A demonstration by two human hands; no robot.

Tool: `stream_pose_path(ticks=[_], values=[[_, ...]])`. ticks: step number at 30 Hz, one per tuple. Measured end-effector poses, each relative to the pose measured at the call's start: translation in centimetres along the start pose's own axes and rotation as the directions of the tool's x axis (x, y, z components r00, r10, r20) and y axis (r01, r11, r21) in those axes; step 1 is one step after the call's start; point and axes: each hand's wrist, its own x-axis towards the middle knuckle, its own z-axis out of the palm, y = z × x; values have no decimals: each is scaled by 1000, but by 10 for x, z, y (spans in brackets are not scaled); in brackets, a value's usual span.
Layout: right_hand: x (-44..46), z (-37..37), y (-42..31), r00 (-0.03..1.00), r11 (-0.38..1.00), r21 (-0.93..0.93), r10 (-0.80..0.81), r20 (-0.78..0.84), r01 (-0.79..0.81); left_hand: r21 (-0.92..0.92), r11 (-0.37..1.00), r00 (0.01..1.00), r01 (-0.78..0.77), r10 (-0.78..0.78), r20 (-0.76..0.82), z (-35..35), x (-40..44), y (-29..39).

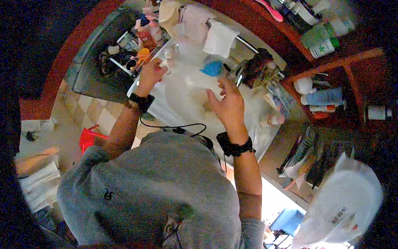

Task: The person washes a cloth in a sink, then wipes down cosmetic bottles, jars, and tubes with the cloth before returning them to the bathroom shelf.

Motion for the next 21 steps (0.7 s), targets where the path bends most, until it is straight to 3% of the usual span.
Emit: stream_pose_path(ticks=[2, 3, 6, 14, 17, 20, 21], values=[[-7, -3, 11, 999, 999, -7, 32, -10, -32, 13, 997, 997, 75, -75, -12, 2, 13, -3], [-11, -2, 16, 998, 998, 5, 68, -2, -68, -24, 969, 969, 247, -246, 16, 4, 15, -5], [-24, -3, 28, 990, 990, 24, 137, 11, -137, 259, 964, 995, 58, -36, -89, 22, 32, -45], [-49, -17, 61, 979, 979, -31, 201, -28, -202, 336, 926, 985, 170, -171, -28, 45, 47, -73], [-53, -23, 60, 969, 970, 26, 243, -48, -242, 116, 935, 938, 334, -342, 57, 48, 48, -74], [-55, -27, 62, 971, 972, 35, 232, -60, -231, 334, 933, 990, 137, -141, -14, 58, 52, -95], [-54, -29, 60, 971, 973, 35, 232, -57, -230, 330, 932, 987, 153, -159, -9, 62, 52, -99]])
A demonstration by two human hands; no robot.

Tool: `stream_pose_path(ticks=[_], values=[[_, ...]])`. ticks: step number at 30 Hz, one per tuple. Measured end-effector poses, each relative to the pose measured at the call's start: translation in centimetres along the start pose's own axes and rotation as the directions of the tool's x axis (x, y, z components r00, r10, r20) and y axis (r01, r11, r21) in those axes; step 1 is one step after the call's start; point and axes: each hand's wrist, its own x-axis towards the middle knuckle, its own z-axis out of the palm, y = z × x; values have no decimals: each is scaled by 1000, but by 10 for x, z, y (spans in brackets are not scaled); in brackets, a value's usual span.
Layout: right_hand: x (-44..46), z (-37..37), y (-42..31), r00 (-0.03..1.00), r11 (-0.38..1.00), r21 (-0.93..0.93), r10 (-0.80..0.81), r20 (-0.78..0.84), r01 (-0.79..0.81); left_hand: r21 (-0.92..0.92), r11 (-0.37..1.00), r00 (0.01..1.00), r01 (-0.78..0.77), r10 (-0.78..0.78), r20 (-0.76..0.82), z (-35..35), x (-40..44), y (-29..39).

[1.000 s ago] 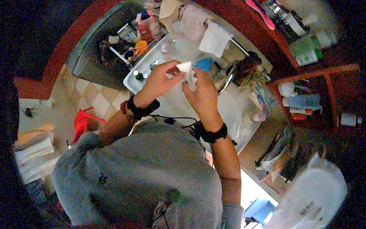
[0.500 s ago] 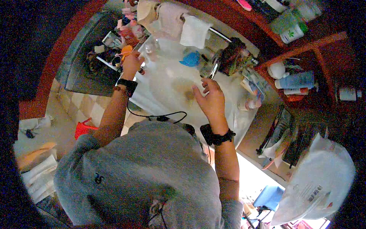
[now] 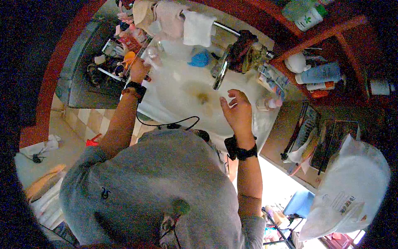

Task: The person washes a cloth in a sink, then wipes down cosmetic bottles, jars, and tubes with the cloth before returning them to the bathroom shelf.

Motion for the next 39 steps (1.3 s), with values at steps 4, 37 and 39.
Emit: stream_pose_path(ticks=[4, 37, 39], values=[[0, -2, -4, 1000, 1000, -10, -22, 1, 22, 53, 998, 999, 30, -28, -26, -20, -13, 19], [-5, -6, -1, 1000, 1000, 10, 10, -15, -10, -9, 992, 983, -130, 127, -136, -7, 7, 2], [-5, -6, 0, 1000, 1000, 5, 8, -16, -8, -21, 994, 993, -109, 108, -48, -5, 8, -2]])
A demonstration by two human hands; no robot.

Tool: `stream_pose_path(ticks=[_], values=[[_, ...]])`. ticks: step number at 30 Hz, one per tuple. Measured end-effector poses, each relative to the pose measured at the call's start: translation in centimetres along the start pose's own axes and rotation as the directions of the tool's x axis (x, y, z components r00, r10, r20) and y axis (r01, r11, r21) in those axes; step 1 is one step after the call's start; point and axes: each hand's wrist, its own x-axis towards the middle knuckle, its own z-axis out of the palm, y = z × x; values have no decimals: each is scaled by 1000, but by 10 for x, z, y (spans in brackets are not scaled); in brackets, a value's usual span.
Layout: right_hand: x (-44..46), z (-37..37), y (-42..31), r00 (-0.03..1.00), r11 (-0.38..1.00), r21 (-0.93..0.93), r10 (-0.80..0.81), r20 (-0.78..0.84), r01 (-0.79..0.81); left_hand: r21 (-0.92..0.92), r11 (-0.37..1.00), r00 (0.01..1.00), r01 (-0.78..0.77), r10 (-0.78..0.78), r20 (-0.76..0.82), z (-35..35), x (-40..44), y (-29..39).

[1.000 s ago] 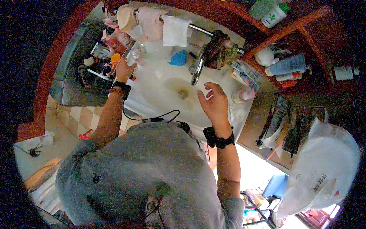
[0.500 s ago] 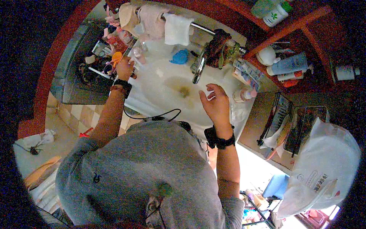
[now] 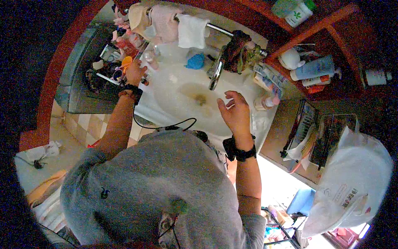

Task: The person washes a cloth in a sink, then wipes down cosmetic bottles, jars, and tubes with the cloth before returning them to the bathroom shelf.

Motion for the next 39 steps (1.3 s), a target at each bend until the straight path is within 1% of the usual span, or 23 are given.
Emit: stream_pose_path(ticks=[2, 5, 7, 9, 11, 12, 14, 17, 20, 21, 23, 24, 26, 28, 29, 31, 32, 33, 34, 35, 38, 39], values=[[-1, 0, 1, 1000, 1000, 3, -5, 0, 5, 42, 999, 996, -8, 4, 94, -10, -3, 7], [-1, 0, 0, 1000, 1000, 21, 17, 7, -17, 75, 994, 983, -83, 70, 167, 5, -2, -16], [-1, 1, 1, 1000, 1000, 19, 19, 10, -19, -5, 997, 991, -81, 81, 106, 27, 3, -39], [-1, 2, 3, 999, 999, 20, 33, 12, -33, -65, 994, 993, -92, 96, 64, 35, 9, -45], [-2, 4, 8, 998, 998, 25, 60, 27, -61, -99, 990, 993, -101, 105, 44, 24, 5, -37], [-4, 7, 11, 995, 995, 46, 81, 62, -84, 3, 990, 989, -143, 143, 37, 16, 2, -30], [-8, 17, 21, 984, 987, 86, 122, 129, -134, 18, 973, 972, -231, 231, -48, 2, 2, -13], [-21, 45, 62, 969, 982, 73, 155, 193, -172, -4, 968, 962, -251, 249, -110, -29, -6, 28], [-32, 73, 129, 958, 987, 4, 152, 245, -158, -85, 957, 961, -278, 278, -14, -47, -27, 66], [-33, 78, 141, 933, 975, -46, 222, 283, -219, -130, 943, 951, -306, 308, -5, -39, -38, 70], [-33, 89, 163, 865, 933, -145, 360, 349, -330, -212, 924, 930, -317, 347, 121, -10, -57, 72], [-34, 102, 183, 876, 941, -197, 330, 352, -276, -251, 914, 912, -318, 368, 184, 7, -67, 70], [-30, 126, 224, 892, 940, -297, 273, 361, -168, -222, 814, 789, -536, 577, 209, 53, -87, 62], [-17, 138, 225, 899, 904, -428, 173, 402, 18, -214, 853, 749, -476, 520, 410, 85, -107, 72], [-9, 146, 221, 897, 867, -486, 126, 425, 108, -194, 862, 708, -469, 498, 500, 109, -111, 73], [3, 163, 211, 809, 783, -612, 285, 515, 114, -148, 874, 604, -462, 433, 669, 156, -121, 68], [13, 170, 212, 757, 734, -667, 362, 544, 127, -129, 795, 575, -592, 529, 623, 174, -126, 63], [-5, 210, 278, 918, 919, -391, 202, 341, -57, -102, 699, 532, -708, 622, 575, 189, -131, 59], [-23, 250, 343, 994, 1000, -22, 23, 108, -21, -69, 592, 475, -803, 705, 526, 200, -132, 60], [-23, 262, 350, 976, 884, -421, -215, 21, 204, -14, 631, 470, -776, 592, 654, 208, -129, 69], [-28, 266, 333, 956, 731, -617, -214, 201, 293, 35, 599, 479, -800, 601, 640, 240, -134, 65], [-29, 252, 310, 933, 794, -571, 11, 360, 211, 37, 654, 454, -756, 483, 748, 243, -133, 70]])
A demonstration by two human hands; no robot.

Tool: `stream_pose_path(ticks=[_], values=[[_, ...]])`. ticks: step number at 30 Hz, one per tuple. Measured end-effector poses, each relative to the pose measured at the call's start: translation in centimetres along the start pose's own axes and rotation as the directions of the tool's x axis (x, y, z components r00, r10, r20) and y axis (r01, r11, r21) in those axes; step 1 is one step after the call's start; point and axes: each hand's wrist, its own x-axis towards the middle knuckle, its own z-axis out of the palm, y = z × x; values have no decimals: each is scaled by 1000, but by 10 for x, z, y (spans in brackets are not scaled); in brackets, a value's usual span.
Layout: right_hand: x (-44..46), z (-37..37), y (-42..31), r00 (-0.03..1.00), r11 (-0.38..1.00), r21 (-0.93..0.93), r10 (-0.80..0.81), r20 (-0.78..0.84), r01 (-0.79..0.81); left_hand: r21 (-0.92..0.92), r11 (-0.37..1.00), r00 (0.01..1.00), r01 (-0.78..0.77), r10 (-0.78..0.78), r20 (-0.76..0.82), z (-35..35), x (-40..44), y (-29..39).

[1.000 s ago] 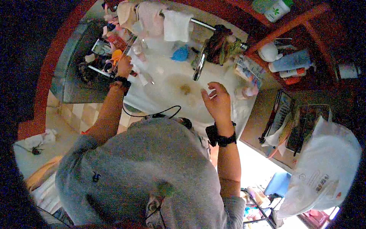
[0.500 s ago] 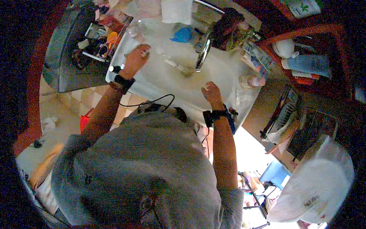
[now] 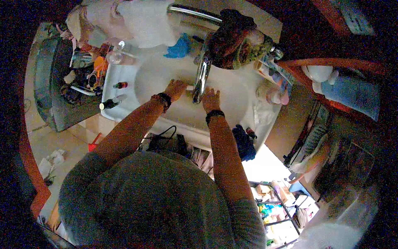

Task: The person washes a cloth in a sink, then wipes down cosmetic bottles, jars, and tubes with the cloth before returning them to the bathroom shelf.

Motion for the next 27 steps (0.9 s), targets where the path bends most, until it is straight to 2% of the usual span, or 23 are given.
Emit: stream_pose_path(ticks=[1, 2, 3, 5, 7, 8, 10, 11, 13, 15, 16, 18, 20, 21, 23, 26, 27], values=[[-3, 26, -1, 995, 968, 244, 80, -67, -61, -41, 998, 987, 57, -50, 155, -7, 7, 2], [-7, 57, 1, 978, 864, 498, 159, -133, -73, -73, 990, 947, 120, -93, 306, -12, 13, 3], [-12, 88, 2, 951, 714, 699, 236, -198, -32, -120, 985, 973, 123, -96, 210, -4, 10, 2], [-19, 46, -16, 960, 710, 692, 266, -91, -132, -209, 971, 994, 113, -111, 20, 22, -8, -2], [-29, 22, -30, 951, 662, 703, 302, 69, -261, -156, 978, 986, 137, -119, 117, 15, -23, 0], [-33, 24, -33, 942, 676, 690, 334, 27, -259, -128, 981, 979, 148, -127, 158, 1, -29, 1], [-34, 35, -36, 914, 591, 753, 405, 33, -290, -143, 964, 959, 223, -191, 207, -31, -45, 4], [-30, 12, -40, 916, 625, 700, 386, 107, -345, -150, 954, 947, 260, -221, 233, -40, -52, 6], [-23, -61, -54, 885, 714, 524, 355, 302, -465, -96, 965, 965, 246, -234, 115, -38, -73, -3], [-16, -140, -66, 856, 775, 397, 347, 382, -491, -62, 969, 971, 238, -238, 6, -51, -92, -5], [-15, -172, -70, 855, 808, 340, 346, 387, -481, -52, 970, 970, 236, -238, -40, -82, -106, -2], [-12, -213, -70, 891, 892, 221, 313, 329, -395, -31, 966, 958, 258, -260, -118, -112, -123, 4], [-22, -189, -50, 945, 965, -74, 263, 193, -253, -12, 949, 934, 316, -314, -169, -121, -138, 6], [-31, -181, -44, 966, 958, -223, 216, 141, -182, -29, 945, 937, 327, -328, -125, -117, -147, 6], [-39, -185, -41, 957, 947, -245, 247, 149, -207, -58, 936, 934, 346, -350, -69, -105, -151, -3], [-32, -188, -35, 978, 951, -243, 208, 36, -193, -153, 948, 880, 277, -315, -355, -97, -156, -5], [-36, -191, -35, 984, 954, -242, 179, -11, -177, -322, 921, 887, 220, -326, -326, -95, -162, -2]])
